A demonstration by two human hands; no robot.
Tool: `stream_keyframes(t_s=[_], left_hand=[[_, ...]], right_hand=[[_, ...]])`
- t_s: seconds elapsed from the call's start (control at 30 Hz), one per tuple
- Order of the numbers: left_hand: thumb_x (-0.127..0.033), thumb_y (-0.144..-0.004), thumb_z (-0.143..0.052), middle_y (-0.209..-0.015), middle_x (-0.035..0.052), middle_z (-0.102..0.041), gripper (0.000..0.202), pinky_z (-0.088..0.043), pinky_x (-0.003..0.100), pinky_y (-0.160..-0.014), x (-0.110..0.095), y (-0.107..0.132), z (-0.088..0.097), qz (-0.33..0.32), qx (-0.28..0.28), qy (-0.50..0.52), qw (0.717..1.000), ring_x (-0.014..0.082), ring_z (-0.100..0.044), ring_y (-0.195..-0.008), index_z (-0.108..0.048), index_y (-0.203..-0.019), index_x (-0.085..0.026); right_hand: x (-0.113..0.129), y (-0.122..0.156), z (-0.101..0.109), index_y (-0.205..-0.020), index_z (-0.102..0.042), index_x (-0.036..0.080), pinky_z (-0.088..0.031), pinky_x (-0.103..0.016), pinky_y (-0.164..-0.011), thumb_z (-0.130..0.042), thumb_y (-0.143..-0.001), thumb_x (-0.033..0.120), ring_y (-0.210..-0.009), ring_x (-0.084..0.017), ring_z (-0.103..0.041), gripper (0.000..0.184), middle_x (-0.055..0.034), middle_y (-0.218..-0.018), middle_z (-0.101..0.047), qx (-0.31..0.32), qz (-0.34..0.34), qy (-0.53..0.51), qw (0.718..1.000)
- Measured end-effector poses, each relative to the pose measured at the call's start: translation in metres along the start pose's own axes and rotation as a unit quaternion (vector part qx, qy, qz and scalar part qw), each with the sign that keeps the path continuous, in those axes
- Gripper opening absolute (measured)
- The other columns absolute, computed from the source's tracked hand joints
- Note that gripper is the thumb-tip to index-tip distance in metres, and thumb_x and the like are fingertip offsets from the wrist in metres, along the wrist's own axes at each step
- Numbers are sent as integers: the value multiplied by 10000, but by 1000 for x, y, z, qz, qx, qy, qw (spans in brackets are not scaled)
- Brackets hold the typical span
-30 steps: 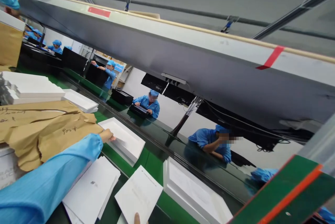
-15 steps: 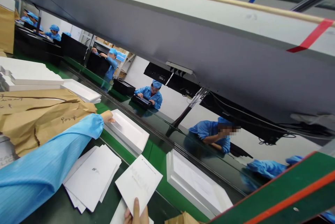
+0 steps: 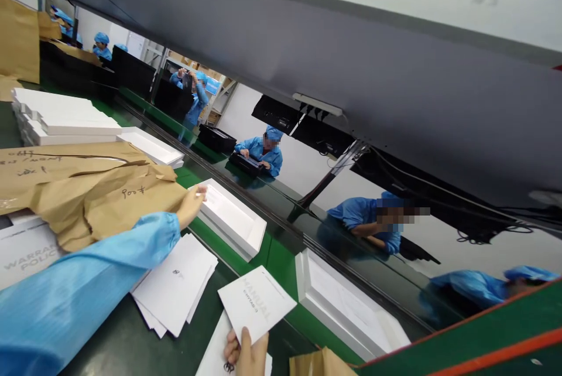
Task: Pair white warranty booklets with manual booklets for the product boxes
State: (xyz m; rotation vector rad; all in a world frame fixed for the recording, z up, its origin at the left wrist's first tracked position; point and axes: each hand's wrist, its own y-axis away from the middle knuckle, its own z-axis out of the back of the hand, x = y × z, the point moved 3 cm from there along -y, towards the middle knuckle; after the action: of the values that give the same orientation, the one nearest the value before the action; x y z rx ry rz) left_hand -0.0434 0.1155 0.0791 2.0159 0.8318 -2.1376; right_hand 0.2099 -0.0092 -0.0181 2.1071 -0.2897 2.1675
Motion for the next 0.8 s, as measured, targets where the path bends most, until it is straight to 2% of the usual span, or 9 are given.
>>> stream_keyframes(t_s=[0.1,0.17,0.3,0.37,0.47,0.57,0.67,0.8], left_hand=[[-141,-709,-378,-860,13,-497,172,-377,265,-738,5,47,-4,-22,65,-39,997,100,-493,-697,-512,-812,-174],[-161,-701,-393,-861,8,-484,155,-373,270,-736,13,75,-2,-40,105,-79,990,113,-484,-727,-513,-794,-190],[-164,-717,-371,-973,43,-438,192,-340,330,-762,31,108,4,-126,179,-292,931,182,-405,-924,-473,-876,-199],[-160,-721,-370,-986,50,-434,187,-327,345,-767,37,113,6,-142,194,-330,913,191,-391,-935,-469,-876,-195],[-158,-729,-361,-982,50,-439,184,-321,341,-761,38,113,7,-154,200,-335,908,184,-393,-920,-467,-876,-192],[-156,-733,-352,-977,51,-439,179,-315,337,-759,37,111,6,-150,204,-325,911,182,-388,-921,-468,-864,-190],[-158,-734,-347,-964,47,-442,175,-313,337,-758,37,112,6,-146,202,-317,915,178,-393,-908,-471,-854,-191],[-155,-734,-338,-920,36,-459,178,-325,330,-756,41,110,6,-129,190,-288,930,169,-413,-878,-480,-834,-197]], right_hand=[[24,8,-3,-787,-404,209,-343,-225,-359,-545,-602,454,-379,-107,-458,338,20,-516,-563,53,16,32,998],[42,7,-6,-835,-411,194,-363,-222,-391,-553,-626,407,-406,-103,-471,331,22,-538,-564,47,30,46,997],[70,-26,-21,-933,-368,181,-362,-200,-363,-611,-575,333,-384,-102,-469,459,45,-486,-550,23,16,12,1000],[77,-54,-34,-878,-394,175,-363,-174,-356,-614,-562,270,-380,-86,-471,397,45,-478,-549,32,-4,-28,999],[79,-92,-50,-763,-416,159,-399,-168,-384,-587,-563,191,-393,-80,-493,265,21,-483,-555,30,-33,-64,997],[75,-114,-58,-715,-393,174,-461,-218,-503,-561,-576,169,-595,-137,-582,218,-35,-615,-595,25,-40,-72,996],[70,-115,-57,-752,-375,193,-467,-300,-648,-523,-612,201,-784,-166,-573,203,-44,-739,-595,14,-29,-75,997],[66,-97,-47,-893,-375,203,-438,-330,-714,-533,-617,258,-834,-165,-554,323,-25,-795,-585,-16,-9,-54,998]])
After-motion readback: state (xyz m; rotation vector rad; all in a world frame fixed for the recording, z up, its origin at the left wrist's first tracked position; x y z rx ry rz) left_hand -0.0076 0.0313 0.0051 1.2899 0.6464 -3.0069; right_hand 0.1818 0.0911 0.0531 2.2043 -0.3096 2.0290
